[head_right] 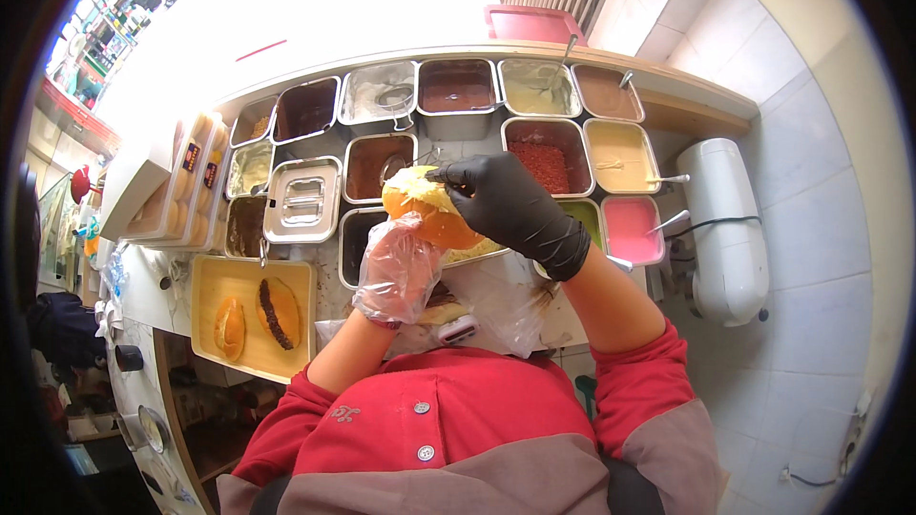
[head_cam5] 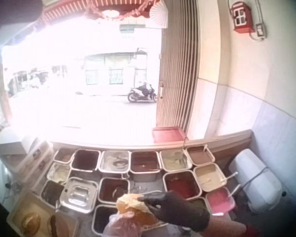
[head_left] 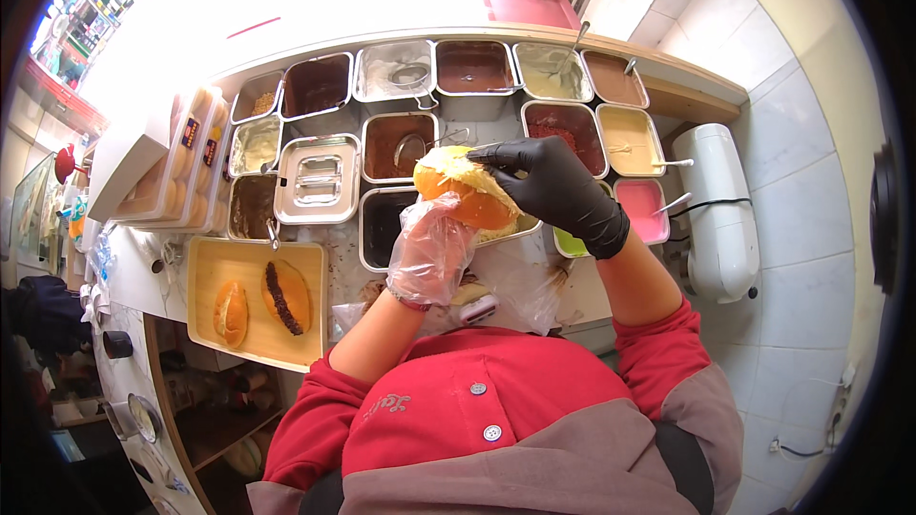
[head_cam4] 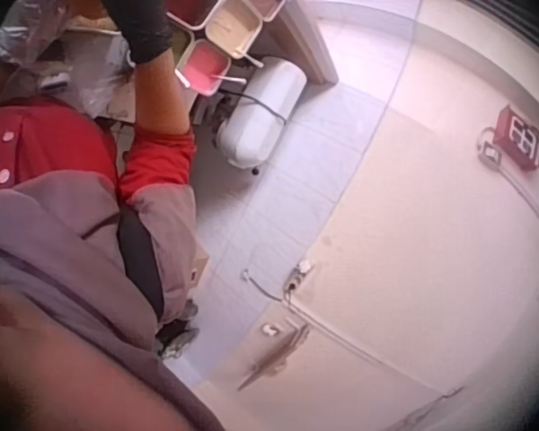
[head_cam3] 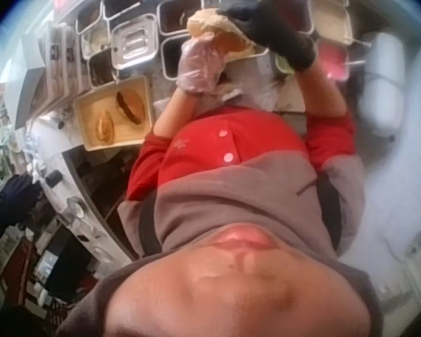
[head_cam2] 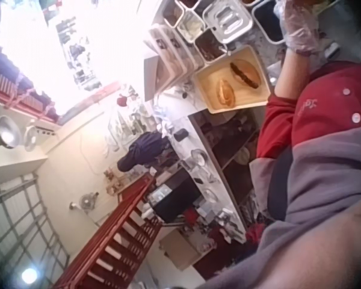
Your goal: The person prepares two bread rolls by hand and using a spoon; they apply dark chocolate sprinkles to one roll and spread a white creamy filling followed by grated cheese onto the second roll before closing it.
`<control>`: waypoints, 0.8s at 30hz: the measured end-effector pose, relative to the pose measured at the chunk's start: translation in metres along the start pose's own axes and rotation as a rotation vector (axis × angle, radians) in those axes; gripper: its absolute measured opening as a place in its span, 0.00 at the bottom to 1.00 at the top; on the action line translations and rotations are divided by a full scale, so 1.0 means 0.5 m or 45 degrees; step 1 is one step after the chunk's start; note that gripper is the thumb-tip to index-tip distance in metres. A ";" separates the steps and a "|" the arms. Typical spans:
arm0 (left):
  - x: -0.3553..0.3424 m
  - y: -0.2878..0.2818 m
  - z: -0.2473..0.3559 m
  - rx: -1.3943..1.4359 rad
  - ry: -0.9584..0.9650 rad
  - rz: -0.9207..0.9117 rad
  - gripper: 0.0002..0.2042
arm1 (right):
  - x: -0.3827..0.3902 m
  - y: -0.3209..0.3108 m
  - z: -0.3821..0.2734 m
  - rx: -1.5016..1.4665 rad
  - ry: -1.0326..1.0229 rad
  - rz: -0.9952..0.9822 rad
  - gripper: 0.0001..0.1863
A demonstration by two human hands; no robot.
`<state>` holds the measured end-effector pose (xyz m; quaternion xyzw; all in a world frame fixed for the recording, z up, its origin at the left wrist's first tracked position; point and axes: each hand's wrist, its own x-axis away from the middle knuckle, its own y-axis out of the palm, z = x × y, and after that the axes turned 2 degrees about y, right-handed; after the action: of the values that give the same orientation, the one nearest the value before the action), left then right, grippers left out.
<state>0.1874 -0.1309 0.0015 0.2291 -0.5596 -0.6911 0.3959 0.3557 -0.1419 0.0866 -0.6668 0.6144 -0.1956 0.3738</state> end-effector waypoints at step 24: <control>0.016 -0.005 -0.002 -0.036 -0.007 0.051 0.18 | -0.001 0.024 0.009 -0.144 -0.054 0.164 0.13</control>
<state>0.1825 -0.1378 -0.0001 0.2104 -0.5554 -0.6914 0.4114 0.3510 -0.1396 0.0749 -0.6499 0.6580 -0.1218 0.3603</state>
